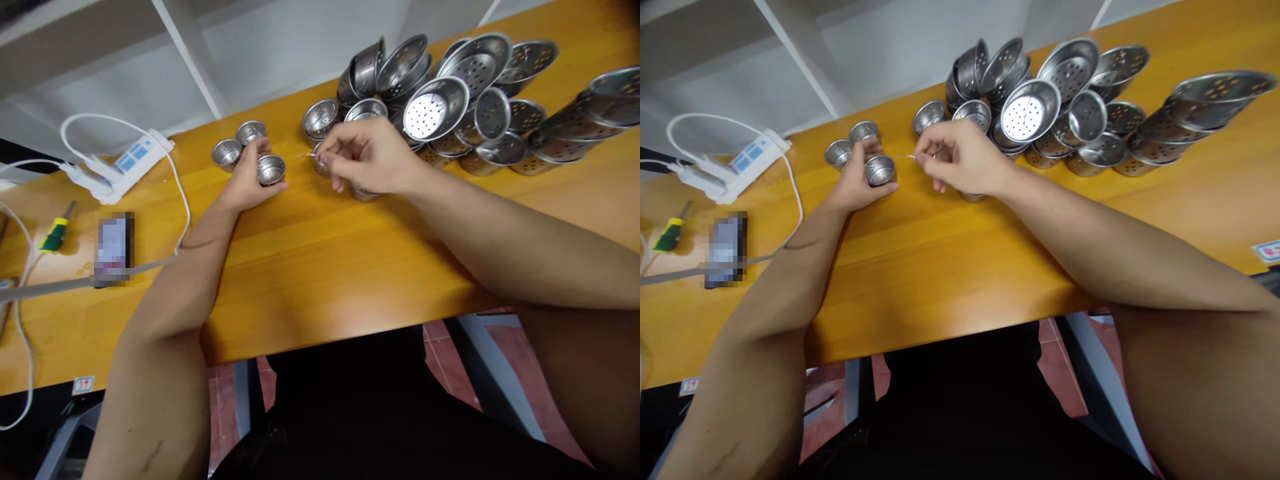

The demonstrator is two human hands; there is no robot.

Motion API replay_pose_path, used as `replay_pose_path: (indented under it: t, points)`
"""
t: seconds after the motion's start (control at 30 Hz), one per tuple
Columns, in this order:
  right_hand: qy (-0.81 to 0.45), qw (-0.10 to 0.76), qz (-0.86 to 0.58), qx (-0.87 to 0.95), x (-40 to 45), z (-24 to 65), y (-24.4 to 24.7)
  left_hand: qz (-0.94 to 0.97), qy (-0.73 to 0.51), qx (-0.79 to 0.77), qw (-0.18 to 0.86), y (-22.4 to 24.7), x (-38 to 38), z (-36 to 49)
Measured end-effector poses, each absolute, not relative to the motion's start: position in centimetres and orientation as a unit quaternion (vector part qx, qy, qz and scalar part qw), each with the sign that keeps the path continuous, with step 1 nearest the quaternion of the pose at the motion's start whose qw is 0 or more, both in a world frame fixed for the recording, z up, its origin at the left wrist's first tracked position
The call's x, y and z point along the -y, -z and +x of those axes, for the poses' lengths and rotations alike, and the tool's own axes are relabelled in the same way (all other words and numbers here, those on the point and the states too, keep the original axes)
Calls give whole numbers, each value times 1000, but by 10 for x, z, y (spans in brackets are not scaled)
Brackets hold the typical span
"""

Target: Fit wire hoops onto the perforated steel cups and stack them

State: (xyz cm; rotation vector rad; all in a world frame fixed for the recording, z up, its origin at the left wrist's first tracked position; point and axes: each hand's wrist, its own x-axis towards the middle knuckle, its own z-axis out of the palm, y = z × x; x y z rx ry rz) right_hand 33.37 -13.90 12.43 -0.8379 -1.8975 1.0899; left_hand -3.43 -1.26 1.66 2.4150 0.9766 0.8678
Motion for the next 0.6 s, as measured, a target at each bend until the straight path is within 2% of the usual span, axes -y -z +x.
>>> replay_pose_path:
  t: [0.27,0.6]
  points:
    - [-457,422,-352,699,131,332,-121,839,-354,-364,193,-17,9,-30]
    - [-389,467,-343,716,127,327,-112,833,-363,-307,282,-27,44,17]
